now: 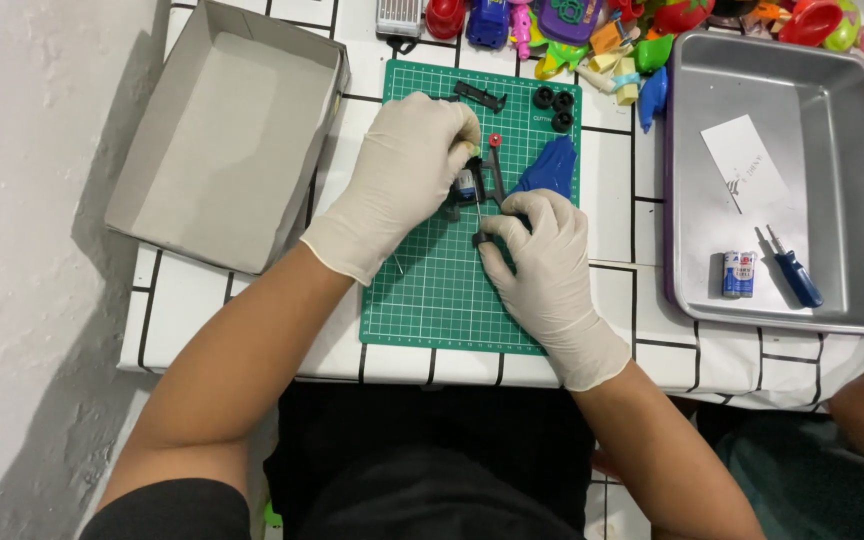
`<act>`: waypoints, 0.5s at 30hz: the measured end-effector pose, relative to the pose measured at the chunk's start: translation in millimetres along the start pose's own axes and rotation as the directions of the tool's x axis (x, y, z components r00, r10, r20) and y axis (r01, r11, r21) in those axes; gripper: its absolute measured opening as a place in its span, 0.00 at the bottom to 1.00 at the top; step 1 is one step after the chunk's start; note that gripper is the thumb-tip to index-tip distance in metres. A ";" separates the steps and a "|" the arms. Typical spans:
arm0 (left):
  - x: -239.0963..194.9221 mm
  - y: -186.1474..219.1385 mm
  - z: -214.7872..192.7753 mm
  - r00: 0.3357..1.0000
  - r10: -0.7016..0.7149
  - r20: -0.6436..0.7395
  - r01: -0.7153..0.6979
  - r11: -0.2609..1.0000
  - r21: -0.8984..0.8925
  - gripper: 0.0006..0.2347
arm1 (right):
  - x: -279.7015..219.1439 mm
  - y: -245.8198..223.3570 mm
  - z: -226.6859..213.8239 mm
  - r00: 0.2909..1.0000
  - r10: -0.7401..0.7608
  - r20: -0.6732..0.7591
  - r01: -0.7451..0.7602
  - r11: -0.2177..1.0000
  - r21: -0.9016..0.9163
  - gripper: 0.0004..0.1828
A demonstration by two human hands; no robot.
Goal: Assembling a mini 4WD toy car by mounting bumpers and other components onto the chassis on a cutting mat.
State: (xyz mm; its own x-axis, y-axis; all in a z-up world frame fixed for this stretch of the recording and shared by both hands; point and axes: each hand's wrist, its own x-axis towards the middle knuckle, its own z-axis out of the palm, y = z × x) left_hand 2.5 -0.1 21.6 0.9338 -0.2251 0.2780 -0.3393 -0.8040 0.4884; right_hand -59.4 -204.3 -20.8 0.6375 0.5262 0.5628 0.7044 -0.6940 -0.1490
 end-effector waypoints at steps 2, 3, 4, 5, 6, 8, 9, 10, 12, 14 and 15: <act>4.3 -6.6 6.3 1.000 -0.021 0.012 0.021 0.999 -0.029 0.05 | 1.5 0.1 -1.4 1.000 -0.003 0.003 0.003 1.000 0.001 0.12; 6.5 -10.4 9.7 0.999 -0.043 0.026 0.044 0.998 -0.055 0.04 | 2.3 0.1 -1.5 1.000 -0.006 0.005 0.006 1.000 0.005 0.11; 5.6 -10.9 9.8 0.999 -0.043 0.029 0.044 0.998 -0.055 0.04 | 2.6 0.0 -1.3 1.000 -0.003 0.006 0.003 1.000 0.006 0.11; 4.8 -11.5 10.0 0.998 -0.058 0.029 0.060 0.995 -0.081 0.04 | 2.8 0.1 -1.0 1.000 0.003 0.008 -0.003 1.000 0.006 0.12; 4.2 -11.9 11.0 0.997 -0.072 0.032 0.075 0.991 -0.109 0.05 | 2.5 0.3 -0.9 1.000 0.013 0.013 -0.013 1.000 0.006 0.12; 5.5 -12.9 13.1 0.994 -0.091 0.065 0.097 0.989 -0.113 0.06 | 1.9 1.1 0.1 0.999 0.023 0.023 -0.023 1.000 0.008 0.11; 5.6 -13.1 14.1 0.990 -0.110 0.091 0.120 0.986 -0.114 0.06 | 1.3 1.3 0.2 0.999 0.027 0.030 -0.028 1.000 0.011 0.11; 6.7 -14.8 16.5 0.989 -0.111 0.094 0.122 0.986 -0.114 0.06 | 1.9 1.7 0.1 0.999 0.029 0.031 -0.030 0.999 0.012 0.11; 7.8 -17.6 21.3 0.990 -0.106 0.093 0.114 0.990 -0.077 0.06 | 2.3 1.8 -0.7 0.999 0.024 0.033 -0.024 1.000 0.009 0.11; 8.1 -18.0 22.0 0.987 -0.128 0.100 0.137 0.987 -0.084 0.06 | 4.2 1.9 -0.6 0.999 0.022 0.029 -0.023 0.999 0.028 0.11; 8.2 -18.0 22.0 0.984 -0.147 0.103 0.157 0.983 -0.091 0.06 | 5.2 1.8 -0.8 1.000 0.019 0.022 -0.020 0.999 0.043 0.10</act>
State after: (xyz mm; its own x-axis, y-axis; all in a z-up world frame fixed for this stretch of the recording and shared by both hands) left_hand 18.8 0.4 -3.1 0.9803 -0.1597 0.1162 -0.1974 -0.7761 0.5989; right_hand -55.0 -203.2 -17.4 0.6572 0.5239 0.5418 0.7047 -0.6822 -0.1951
